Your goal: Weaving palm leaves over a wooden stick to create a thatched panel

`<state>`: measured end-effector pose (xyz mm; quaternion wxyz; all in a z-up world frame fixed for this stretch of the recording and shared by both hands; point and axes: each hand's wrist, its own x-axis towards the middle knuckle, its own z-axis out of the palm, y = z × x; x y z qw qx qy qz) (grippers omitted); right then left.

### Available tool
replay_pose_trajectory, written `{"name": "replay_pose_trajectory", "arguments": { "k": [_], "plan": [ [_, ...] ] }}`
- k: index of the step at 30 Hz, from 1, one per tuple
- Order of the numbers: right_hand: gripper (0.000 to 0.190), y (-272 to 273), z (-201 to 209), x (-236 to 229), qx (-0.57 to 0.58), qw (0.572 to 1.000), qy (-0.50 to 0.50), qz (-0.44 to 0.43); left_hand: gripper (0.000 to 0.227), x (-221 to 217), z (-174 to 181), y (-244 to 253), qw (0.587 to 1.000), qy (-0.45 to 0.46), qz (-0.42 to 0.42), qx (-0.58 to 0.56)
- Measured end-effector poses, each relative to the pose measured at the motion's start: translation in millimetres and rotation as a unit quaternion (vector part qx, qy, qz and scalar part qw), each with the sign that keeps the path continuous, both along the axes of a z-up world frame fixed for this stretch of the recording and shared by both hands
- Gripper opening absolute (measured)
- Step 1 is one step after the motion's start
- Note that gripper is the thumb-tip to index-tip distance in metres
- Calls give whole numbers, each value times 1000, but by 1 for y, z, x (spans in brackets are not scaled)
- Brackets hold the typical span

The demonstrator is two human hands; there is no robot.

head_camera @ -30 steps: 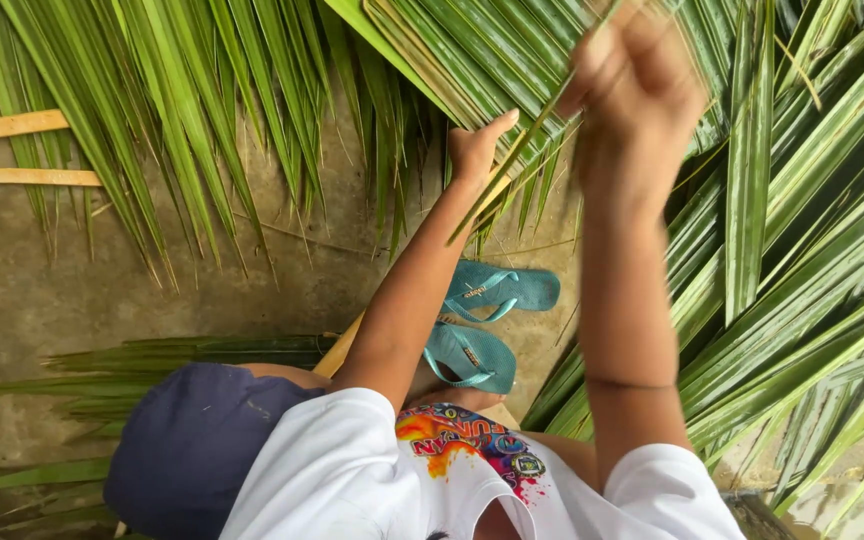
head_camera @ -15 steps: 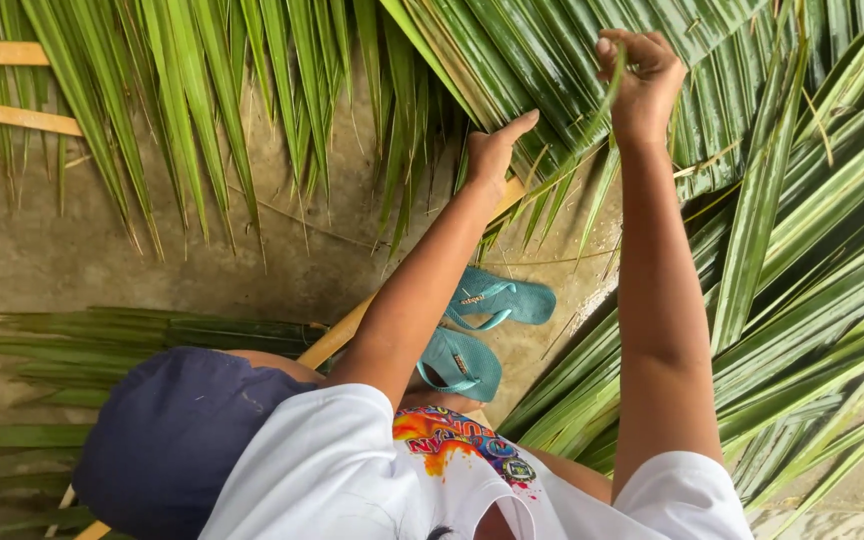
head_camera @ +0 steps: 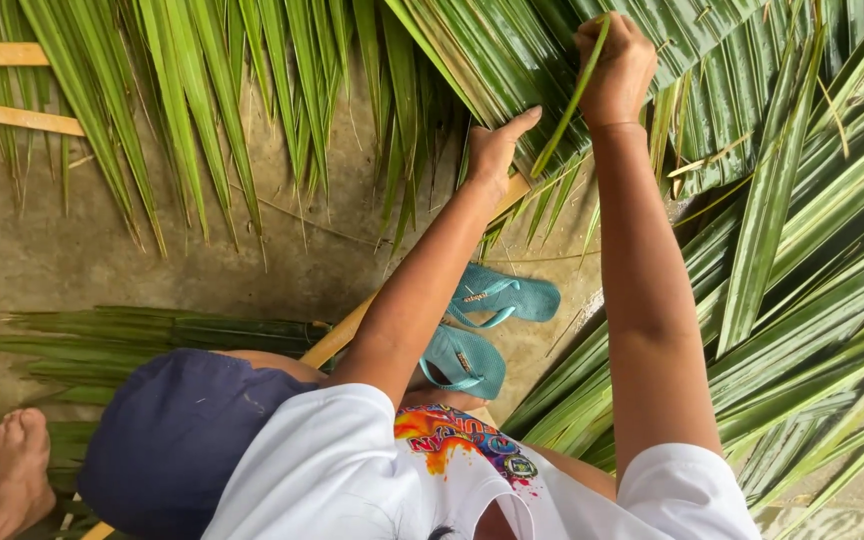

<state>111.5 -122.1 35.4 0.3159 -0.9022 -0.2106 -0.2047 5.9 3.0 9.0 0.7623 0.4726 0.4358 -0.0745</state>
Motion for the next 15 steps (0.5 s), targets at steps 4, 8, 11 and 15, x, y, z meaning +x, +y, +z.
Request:
{"name": "replay_pose_trajectory", "arguments": {
  "k": [4,8,11,15],
  "plan": [
    [14,-1,-1,3,-50,999,-12,3,54,1,-1,-2,999,28,-13,12],
    [14,8,24,-3,91,995,21,33,36,2,-3,-5,998,35,26,46],
    [16,26,46,-25,121,990,20,65,42,1,5,-5,996,64,17,68],
    [11,23,1,-34,2,997,58,51,28,-4,2,-11,993,-21,82,85]
  ]
}}
